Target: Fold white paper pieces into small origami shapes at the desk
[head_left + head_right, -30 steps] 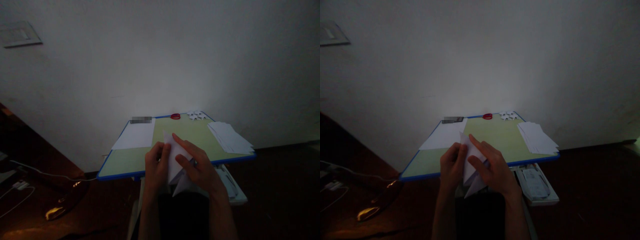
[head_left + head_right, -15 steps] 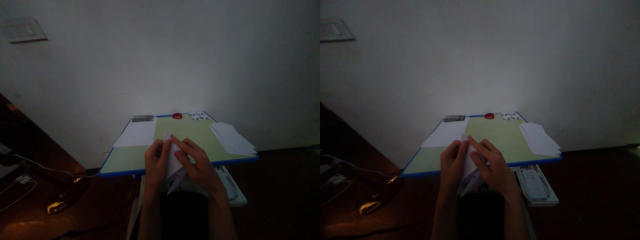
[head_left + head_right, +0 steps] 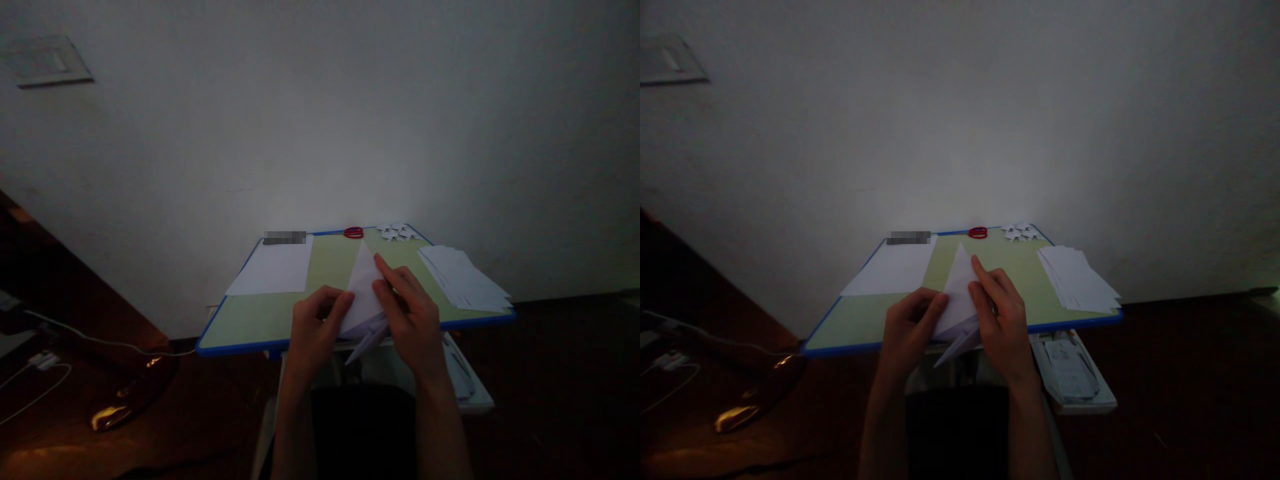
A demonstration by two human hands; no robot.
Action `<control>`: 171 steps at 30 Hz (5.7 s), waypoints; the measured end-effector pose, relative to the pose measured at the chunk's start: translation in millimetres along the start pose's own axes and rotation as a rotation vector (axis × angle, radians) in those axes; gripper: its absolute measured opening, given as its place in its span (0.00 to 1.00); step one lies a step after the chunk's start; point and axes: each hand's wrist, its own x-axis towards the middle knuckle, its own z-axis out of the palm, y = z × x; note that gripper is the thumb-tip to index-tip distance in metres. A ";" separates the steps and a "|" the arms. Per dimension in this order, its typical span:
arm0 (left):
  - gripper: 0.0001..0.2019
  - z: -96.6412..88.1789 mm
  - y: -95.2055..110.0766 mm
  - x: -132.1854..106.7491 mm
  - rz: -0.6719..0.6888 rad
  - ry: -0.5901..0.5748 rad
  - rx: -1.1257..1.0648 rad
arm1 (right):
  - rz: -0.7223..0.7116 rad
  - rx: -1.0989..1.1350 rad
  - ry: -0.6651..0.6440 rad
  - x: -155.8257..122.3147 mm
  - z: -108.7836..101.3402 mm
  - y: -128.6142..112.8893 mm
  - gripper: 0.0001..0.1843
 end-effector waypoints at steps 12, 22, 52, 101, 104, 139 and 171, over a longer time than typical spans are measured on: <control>0.17 -3.8 -3.6 2.1 0.067 -0.024 0.002 | -0.034 -0.078 0.175 0.4 -0.7 3.2 0.23; 0.09 -6.5 2.3 -2.4 0.012 -0.140 -0.122 | -0.005 -0.107 0.307 -0.3 -1.3 -0.4 0.23; 0.13 -3.9 3.1 -0.6 0.008 -0.055 -0.153 | -0.013 -0.050 0.271 -1.1 4.5 -0.9 0.22; 0.18 -7.3 -11.5 3.6 0.092 0.279 0.230 | -0.155 0.094 -0.311 -4.3 18.9 -0.4 0.23; 0.20 -8.5 -10.0 3.8 0.070 0.259 0.177 | -0.139 0.088 -0.308 -4.0 16.8 -0.9 0.23; 0.23 -0.1 -9.4 7.6 0.007 0.093 -0.048 | 0.168 0.325 -0.109 -0.4 3.9 23.0 0.36; 0.37 9.5 -47.9 8.7 0.185 -0.073 -0.395 | 0.643 0.519 0.299 8.4 6.0 11.3 0.24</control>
